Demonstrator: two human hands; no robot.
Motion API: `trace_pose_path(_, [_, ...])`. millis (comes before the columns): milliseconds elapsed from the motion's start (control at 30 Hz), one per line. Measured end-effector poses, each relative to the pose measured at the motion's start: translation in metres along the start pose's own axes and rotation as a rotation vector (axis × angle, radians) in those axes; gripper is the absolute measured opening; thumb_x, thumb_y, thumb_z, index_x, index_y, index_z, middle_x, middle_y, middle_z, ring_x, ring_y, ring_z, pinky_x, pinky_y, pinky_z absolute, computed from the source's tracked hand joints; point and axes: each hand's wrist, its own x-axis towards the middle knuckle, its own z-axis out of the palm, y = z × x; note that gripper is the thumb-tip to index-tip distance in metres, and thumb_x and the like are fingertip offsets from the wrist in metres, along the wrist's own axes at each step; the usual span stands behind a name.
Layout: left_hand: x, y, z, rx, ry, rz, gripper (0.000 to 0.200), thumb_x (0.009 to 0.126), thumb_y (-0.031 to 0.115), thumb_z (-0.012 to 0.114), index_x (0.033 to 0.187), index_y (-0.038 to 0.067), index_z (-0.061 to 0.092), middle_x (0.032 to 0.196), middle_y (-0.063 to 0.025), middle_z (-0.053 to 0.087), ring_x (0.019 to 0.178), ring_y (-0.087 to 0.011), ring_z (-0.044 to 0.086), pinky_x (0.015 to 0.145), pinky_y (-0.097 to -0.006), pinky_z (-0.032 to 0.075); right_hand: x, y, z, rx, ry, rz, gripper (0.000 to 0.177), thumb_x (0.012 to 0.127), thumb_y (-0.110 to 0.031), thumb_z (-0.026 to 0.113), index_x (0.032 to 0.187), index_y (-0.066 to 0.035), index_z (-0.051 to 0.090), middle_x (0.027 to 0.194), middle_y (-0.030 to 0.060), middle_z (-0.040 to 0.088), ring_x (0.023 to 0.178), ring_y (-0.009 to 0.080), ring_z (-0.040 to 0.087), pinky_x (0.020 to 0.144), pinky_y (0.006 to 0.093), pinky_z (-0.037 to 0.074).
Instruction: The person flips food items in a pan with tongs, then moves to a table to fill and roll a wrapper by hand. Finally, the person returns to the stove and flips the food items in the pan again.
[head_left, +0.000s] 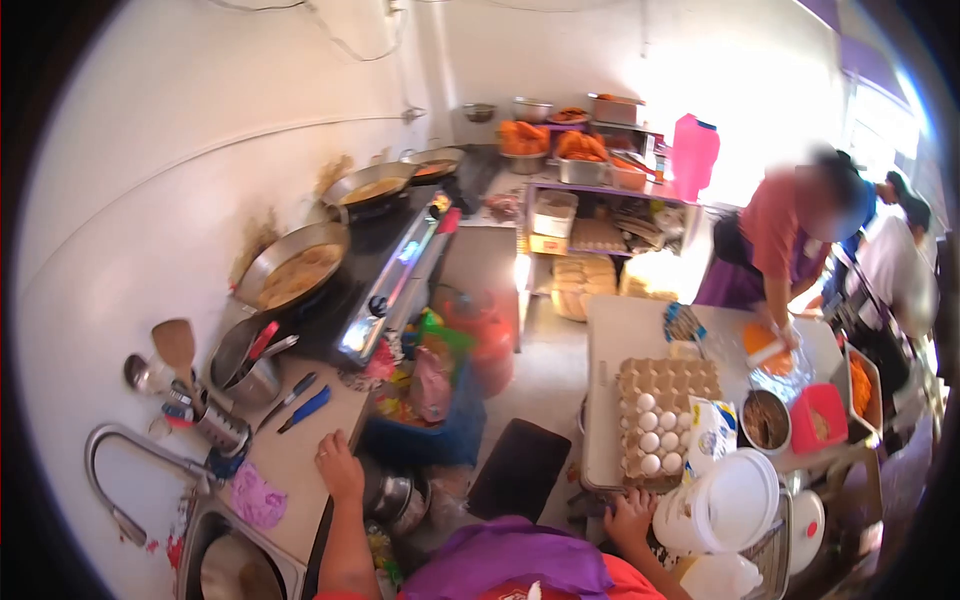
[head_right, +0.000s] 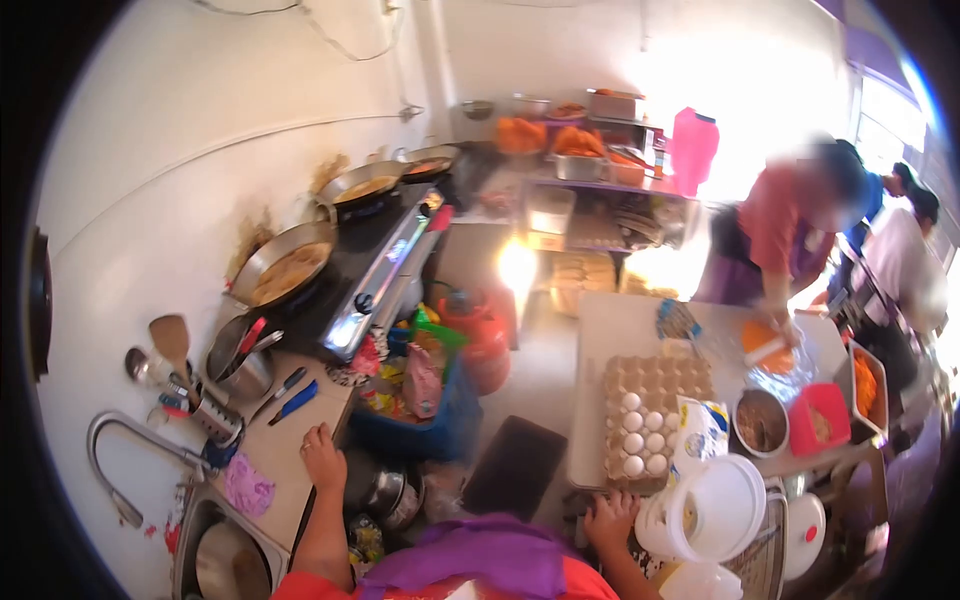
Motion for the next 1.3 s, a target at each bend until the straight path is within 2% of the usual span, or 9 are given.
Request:
trace_pose_path(367, [0.001, 0.001, -0.005, 0.055, -0.008, 0.005, 0.065, 0.076, 0.011, 0.07, 0.136, 0.006, 0.048, 0.131, -0.0118, 0.051, 0.125, -0.0308, 0.047, 0.105, -0.045, 0.038, -0.002, 0.008, 0.004, -0.012, 0.0, -0.028, 0.036, 0.067, -0.023, 0.072, 0.101, -0.009, 0.071, 0.119, 0.0173, 0.059, 0.121, 0.0403, 0.048, 0.111, 0.0611, 0.025])
trace_pose_path(467, [0.005, 0.012, -0.015, 0.062, 0.018, -0.142, 0.07, 0.076, 0.015, 0.075, 0.139, 0.006, 0.045, 0.134, -0.0116, 0.049, 0.127, -0.0302, 0.046, 0.105, -0.0451, 0.038, 0.003, 0.002, -0.003, 0.012, -0.039, -0.016, 0.037, 0.067, -0.023, 0.073, 0.102, -0.009, 0.07, 0.12, 0.0173, 0.059, 0.12, 0.0408, 0.048, 0.11, 0.0616, 0.025])
trace_pose_path(600, [0.004, 0.001, 0.001, 0.109, -0.092, -0.111, 0.08, 0.074, 0.022, 0.08, 0.142, 0.008, 0.041, 0.138, -0.011, 0.046, 0.13, -0.029, 0.043, 0.107, -0.0448, 0.036, 0.004, 0.0, -0.003, 0.025, -0.027, -0.027, 0.036, 0.066, -0.023, 0.073, 0.099, -0.008, 0.07, 0.118, 0.0173, 0.059, 0.117, 0.0415, 0.049, 0.11, 0.0604, 0.026])
trace_pose_path(700, [0.002, 0.0, 0.007, 0.129, -0.044, -0.092, 0.079, 0.074, 0.021, 0.08, 0.142, 0.008, 0.041, 0.137, -0.0111, 0.046, 0.13, -0.029, 0.043, 0.107, -0.0449, 0.036, 0.002, 0.004, 0.003, -0.029, 0.027, -0.074, 0.038, 0.066, -0.023, 0.074, 0.102, -0.009, 0.071, 0.117, 0.0153, 0.059, 0.117, 0.0391, 0.049, 0.11, 0.0608, 0.026])
trace_pose_path(800, [0.002, 0.001, 0.005, 0.117, -0.033, -0.096, 0.078, 0.073, 0.021, 0.08, 0.14, 0.007, 0.043, 0.137, -0.011, 0.047, 0.13, -0.0289, 0.043, 0.107, -0.0449, 0.035, 0.002, 0.002, 0.001, 0.003, 0.048, -0.066, 0.034, 0.066, -0.022, 0.072, 0.096, -0.006, 0.071, 0.117, 0.017, 0.059, 0.118, 0.0407, 0.048, 0.111, 0.0588, 0.026])
trace_pose_path(1000, [0.003, 0.0, 0.007, 0.07, -0.036, -0.107, 0.076, 0.072, 0.018, 0.08, 0.138, 0.008, 0.044, 0.137, -0.0106, 0.047, 0.131, -0.0295, 0.043, 0.107, -0.0447, 0.035, 0.005, -0.002, -0.003, -0.033, -0.051, -0.001, 0.036, 0.067, -0.023, 0.075, 0.1, -0.009, 0.071, 0.12, 0.0162, 0.059, 0.12, 0.0393, 0.048, 0.111, 0.0601, 0.027])
trace_pose_path(1233, [0.002, -0.002, 0.01, 0.051, -0.044, -0.098, 0.078, 0.072, 0.015, 0.081, 0.14, 0.008, 0.042, 0.139, -0.0108, 0.046, 0.133, -0.0297, 0.042, 0.109, -0.0444, 0.035, 0.002, -0.003, -0.007, -0.012, 0.002, -0.026, 0.04, 0.068, -0.024, 0.074, 0.106, -0.012, 0.07, 0.119, 0.0152, 0.059, 0.12, 0.0386, 0.048, 0.111, 0.06, 0.026])
trace_pose_path(1300, [0.003, -0.001, 0.008, 0.054, -0.059, -0.111, 0.079, 0.072, 0.014, 0.081, 0.14, 0.008, 0.042, 0.139, -0.0109, 0.046, 0.133, -0.0297, 0.042, 0.109, -0.0442, 0.035, 0.0, 0.0, -0.004, -0.011, 0.008, -0.027, 0.036, 0.069, -0.024, 0.074, 0.102, -0.011, 0.07, 0.118, 0.0156, 0.059, 0.12, 0.039, 0.048, 0.11, 0.06, 0.027])
